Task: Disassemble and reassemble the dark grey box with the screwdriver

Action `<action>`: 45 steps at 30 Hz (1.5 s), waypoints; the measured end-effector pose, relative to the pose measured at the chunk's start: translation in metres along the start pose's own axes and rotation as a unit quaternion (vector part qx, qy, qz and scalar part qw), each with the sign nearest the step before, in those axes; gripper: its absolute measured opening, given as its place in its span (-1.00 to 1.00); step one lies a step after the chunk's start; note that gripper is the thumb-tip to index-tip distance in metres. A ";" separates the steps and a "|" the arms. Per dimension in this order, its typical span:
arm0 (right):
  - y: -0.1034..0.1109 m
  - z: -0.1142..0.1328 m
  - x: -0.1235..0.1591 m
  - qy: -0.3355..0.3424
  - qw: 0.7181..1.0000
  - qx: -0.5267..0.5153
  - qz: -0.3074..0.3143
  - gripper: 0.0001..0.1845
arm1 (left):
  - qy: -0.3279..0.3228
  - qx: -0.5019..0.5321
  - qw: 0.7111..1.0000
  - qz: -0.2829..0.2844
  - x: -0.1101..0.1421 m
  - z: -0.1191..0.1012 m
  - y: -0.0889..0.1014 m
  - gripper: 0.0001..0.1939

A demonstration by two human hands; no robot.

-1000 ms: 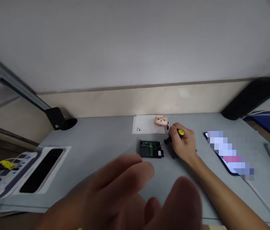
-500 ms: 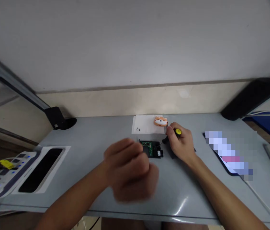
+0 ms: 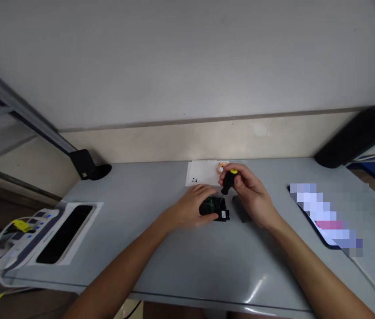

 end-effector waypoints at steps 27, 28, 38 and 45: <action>-0.003 -0.012 -0.007 -0.082 0.984 -0.135 -0.085 -0.56 | -0.048 -0.006 0.999 0.005 0.000 -0.009 -0.007 -0.88; -0.003 -0.011 -0.006 -0.082 0.984 -0.131 -0.084 -0.56 | -0.046 -0.004 0.999 0.008 0.000 -0.009 -0.007 -0.88; 0.000 -0.004 -0.009 -0.084 0.990 -0.101 -0.044 -0.56 | -0.063 0.009 0.998 -0.003 0.001 -0.008 -0.007 -0.90; -0.008 -0.006 -0.003 -0.086 0.986 -0.122 -0.070 -0.51 | -0.047 -0.001 0.999 -0.013 0.001 -0.007 -0.009 -0.88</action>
Point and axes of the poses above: each hand's wrist, its own x-axis away from the middle knuckle, its own y-axis out of the back of the hand, z = x × y, the point moved 6 cm from there along -x, towards the middle knuckle, and after that the axes turned 9 degrees about -z, right-handed, at the moved point
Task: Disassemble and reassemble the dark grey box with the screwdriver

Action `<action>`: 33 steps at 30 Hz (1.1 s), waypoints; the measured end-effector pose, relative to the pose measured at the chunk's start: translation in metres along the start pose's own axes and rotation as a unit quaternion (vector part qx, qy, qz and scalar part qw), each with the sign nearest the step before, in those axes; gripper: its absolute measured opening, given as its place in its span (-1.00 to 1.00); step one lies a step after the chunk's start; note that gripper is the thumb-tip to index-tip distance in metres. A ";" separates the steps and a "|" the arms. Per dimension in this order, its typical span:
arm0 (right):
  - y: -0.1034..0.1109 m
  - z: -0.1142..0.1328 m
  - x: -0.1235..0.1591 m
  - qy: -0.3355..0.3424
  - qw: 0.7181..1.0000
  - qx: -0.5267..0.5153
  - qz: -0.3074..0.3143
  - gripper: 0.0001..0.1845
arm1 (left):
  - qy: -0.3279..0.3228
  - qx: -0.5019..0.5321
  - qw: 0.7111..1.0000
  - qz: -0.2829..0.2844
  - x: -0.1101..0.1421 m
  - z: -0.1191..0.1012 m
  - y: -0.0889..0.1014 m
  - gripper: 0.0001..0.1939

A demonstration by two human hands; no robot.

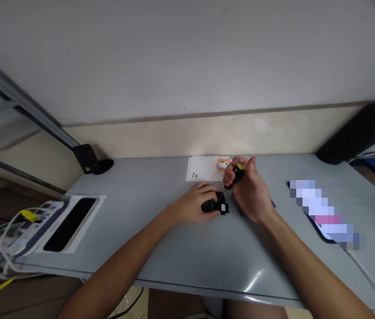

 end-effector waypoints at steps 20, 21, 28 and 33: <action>0.001 -0.009 -0.021 -0.023 0.995 -0.096 0.008 -0.59 | 0.007 0.001 1.000 0.006 -0.003 -0.003 0.001 -0.87; 0.000 -0.010 -0.023 -0.031 0.995 -0.094 0.014 -0.59 | 0.006 0.001 1.000 0.006 -0.002 -0.003 0.001 -0.87; 0.004 -0.006 -0.027 -0.060 0.995 -0.067 0.034 -0.66 | -0.014 0.007 1.000 -0.008 0.000 0.000 0.000 -0.89; 0.005 -0.007 -0.021 -0.071 0.991 -0.109 0.021 -0.69 | -0.012 0.006 1.000 -0.010 0.000 -0.001 0.000 -0.90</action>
Point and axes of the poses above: each hand's wrist, its own x-axis away from the middle knuckle, its own y-axis out of the back of the hand, z = x × y, the point moved 6 cm from there along -x, towards the middle knuckle, and after that the axes turned 9 degrees about -z, right-handed, at the moved point
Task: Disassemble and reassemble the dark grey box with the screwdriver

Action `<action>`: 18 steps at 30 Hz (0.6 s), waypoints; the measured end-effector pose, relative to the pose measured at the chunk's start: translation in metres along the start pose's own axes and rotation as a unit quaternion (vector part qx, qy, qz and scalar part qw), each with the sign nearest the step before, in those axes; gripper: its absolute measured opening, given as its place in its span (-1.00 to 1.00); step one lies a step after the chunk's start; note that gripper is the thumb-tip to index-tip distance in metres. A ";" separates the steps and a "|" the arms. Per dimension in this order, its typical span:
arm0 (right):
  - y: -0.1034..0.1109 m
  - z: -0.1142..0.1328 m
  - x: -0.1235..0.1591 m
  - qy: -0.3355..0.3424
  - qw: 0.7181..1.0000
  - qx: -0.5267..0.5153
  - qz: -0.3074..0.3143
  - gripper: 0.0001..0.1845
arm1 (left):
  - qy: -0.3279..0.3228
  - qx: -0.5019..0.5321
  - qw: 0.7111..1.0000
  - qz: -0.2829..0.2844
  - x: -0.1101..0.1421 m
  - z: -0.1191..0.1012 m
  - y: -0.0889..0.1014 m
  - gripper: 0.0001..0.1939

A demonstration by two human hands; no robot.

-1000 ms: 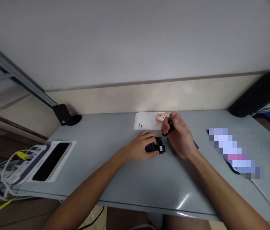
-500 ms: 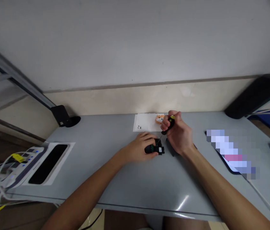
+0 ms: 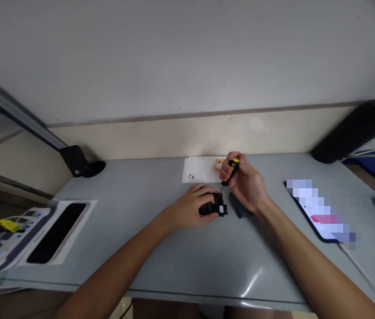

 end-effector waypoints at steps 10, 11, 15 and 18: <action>0.000 0.005 0.004 0.012 0.999 0.032 0.009 -0.64 | -0.003 0.000 1.000 -0.004 0.001 0.002 0.000 -0.88; 0.001 0.005 0.004 0.002 0.999 0.047 0.016 -0.67 | -0.004 0.000 1.000 -0.006 0.001 0.002 0.000 -0.88; -0.004 0.000 0.005 -0.047 0.997 0.054 0.041 -0.65 | -0.016 0.004 1.000 -0.020 0.001 0.001 0.000 -0.87; -0.007 -0.002 0.007 -0.038 0.999 0.011 0.022 -0.56 | -0.009 -0.001 1.000 -0.014 0.002 0.003 -0.001 -0.87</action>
Point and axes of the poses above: each hand's wrist, its own x-axis away from the middle knuckle, its own y-axis out of the back of the hand, z = x × y, the point moved 6 cm from there along -x, towards the middle knuckle, and after that the axes turned 9 degrees about -z, right-handed, at the moved point
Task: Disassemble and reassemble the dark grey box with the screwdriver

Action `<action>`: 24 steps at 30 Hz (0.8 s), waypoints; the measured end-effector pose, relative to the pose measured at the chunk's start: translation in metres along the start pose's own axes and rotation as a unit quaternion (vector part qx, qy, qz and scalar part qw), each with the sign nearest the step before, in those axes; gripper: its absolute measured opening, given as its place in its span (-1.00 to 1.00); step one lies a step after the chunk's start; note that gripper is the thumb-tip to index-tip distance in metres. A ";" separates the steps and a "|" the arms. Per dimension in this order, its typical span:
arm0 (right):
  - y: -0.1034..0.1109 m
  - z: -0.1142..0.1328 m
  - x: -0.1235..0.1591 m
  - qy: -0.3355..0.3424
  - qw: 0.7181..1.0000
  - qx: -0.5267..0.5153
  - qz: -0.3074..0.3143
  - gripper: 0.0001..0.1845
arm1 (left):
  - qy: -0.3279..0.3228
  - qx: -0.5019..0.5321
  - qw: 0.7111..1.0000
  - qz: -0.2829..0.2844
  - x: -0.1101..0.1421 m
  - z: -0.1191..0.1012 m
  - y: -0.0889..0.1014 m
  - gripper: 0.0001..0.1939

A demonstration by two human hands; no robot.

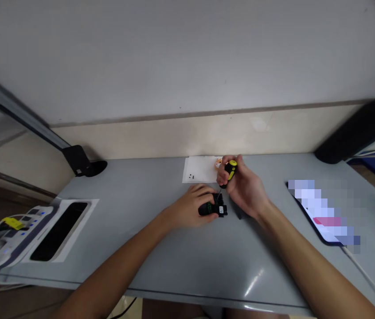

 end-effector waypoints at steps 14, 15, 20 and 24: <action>0.006 0.007 -0.003 -0.016 0.998 0.057 0.009 -0.63 | -0.005 -0.008 1.000 0.000 -0.001 -0.003 0.001 -0.87; 0.005 0.008 -0.002 -0.018 0.999 0.044 0.012 -0.59 | -0.003 -0.009 1.000 -0.003 -0.002 -0.003 0.001 -0.87; -0.008 0.002 0.009 -0.026 0.998 0.031 0.047 -0.53 | 0.012 -0.015 1.000 -0.010 -0.002 -0.001 -0.001 -0.84; -0.009 0.003 0.010 0.018 0.998 0.055 0.026 -0.52 | 0.018 -0.014 1.000 -0.001 -0.001 0.000 -0.002 -0.84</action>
Point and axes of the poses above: each hand's wrist, its own x-axis away from the middle knuckle, its own y-axis out of the back of the hand, z = x × y, the point moved 6 cm from there along -x, towards the middle knuckle, and after that the axes turned 9 degrees about -z, right-handed, at the moved point
